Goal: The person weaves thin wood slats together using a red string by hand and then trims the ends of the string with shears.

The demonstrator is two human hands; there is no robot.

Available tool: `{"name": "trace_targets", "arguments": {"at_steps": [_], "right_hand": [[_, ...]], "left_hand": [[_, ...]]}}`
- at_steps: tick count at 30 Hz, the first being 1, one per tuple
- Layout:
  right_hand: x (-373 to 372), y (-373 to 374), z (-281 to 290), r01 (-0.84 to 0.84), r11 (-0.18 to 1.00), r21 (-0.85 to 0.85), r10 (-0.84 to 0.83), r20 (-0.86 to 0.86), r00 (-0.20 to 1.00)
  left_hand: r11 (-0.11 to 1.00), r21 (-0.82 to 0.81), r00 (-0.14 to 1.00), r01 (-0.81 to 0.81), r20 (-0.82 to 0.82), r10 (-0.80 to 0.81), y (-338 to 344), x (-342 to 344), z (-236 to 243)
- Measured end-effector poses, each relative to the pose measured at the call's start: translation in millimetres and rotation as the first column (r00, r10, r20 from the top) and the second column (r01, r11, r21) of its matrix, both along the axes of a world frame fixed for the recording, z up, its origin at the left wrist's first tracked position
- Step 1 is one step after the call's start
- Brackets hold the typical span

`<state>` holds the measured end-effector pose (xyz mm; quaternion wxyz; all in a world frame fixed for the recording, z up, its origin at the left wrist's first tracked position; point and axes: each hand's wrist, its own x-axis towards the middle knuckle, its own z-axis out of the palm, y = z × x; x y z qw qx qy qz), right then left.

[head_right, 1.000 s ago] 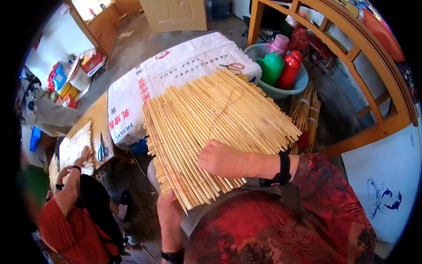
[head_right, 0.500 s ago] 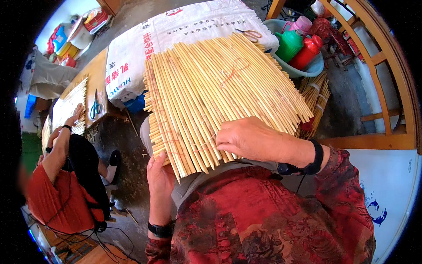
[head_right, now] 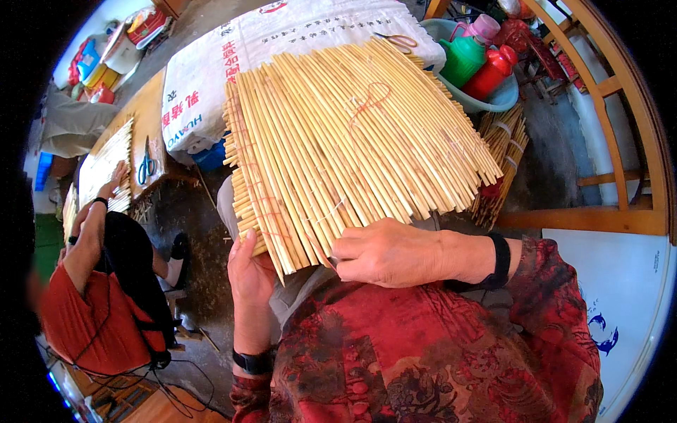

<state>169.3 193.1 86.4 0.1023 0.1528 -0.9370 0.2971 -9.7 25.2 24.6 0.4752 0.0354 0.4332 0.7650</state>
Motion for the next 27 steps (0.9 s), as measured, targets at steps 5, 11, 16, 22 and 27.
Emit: {"name": "trace_targets", "arguments": {"at_steps": [5, 11, 16, 22, 27], "right_hand": [[-5, -9, -9, -0.002, 0.973, -0.231, 0.005, 0.011, 1.0], [-8, -19, -19, -0.003, 0.962, -0.271, 0.022, 0.067, 0.997], [-11, -20, -14, -0.025, 0.972, -0.233, 0.048, 0.094, 0.994], [-12, 6, 12, 0.29, 0.807, -0.514, -0.209, 0.211, 0.955], [-32, 32, 22, 0.561, 0.824, 0.074, -0.548, -0.145, 0.824]], "left_hand": [[1.0, 0.002, 1.0, -0.006, 0.01, 0.006, 3, 0, 4], [0.998, 0.012, 0.998, -0.055, 0.011, 0.055, 4, 1, 0], [0.999, -0.004, 0.998, -0.052, 0.017, 0.052, 4, 0, -1], [1.0, -0.015, 1.0, -0.006, -0.019, 0.006, 2, -2, 5], [0.999, -0.036, 1.0, 0.001, -0.025, -0.002, 1, -3, 2]]}}
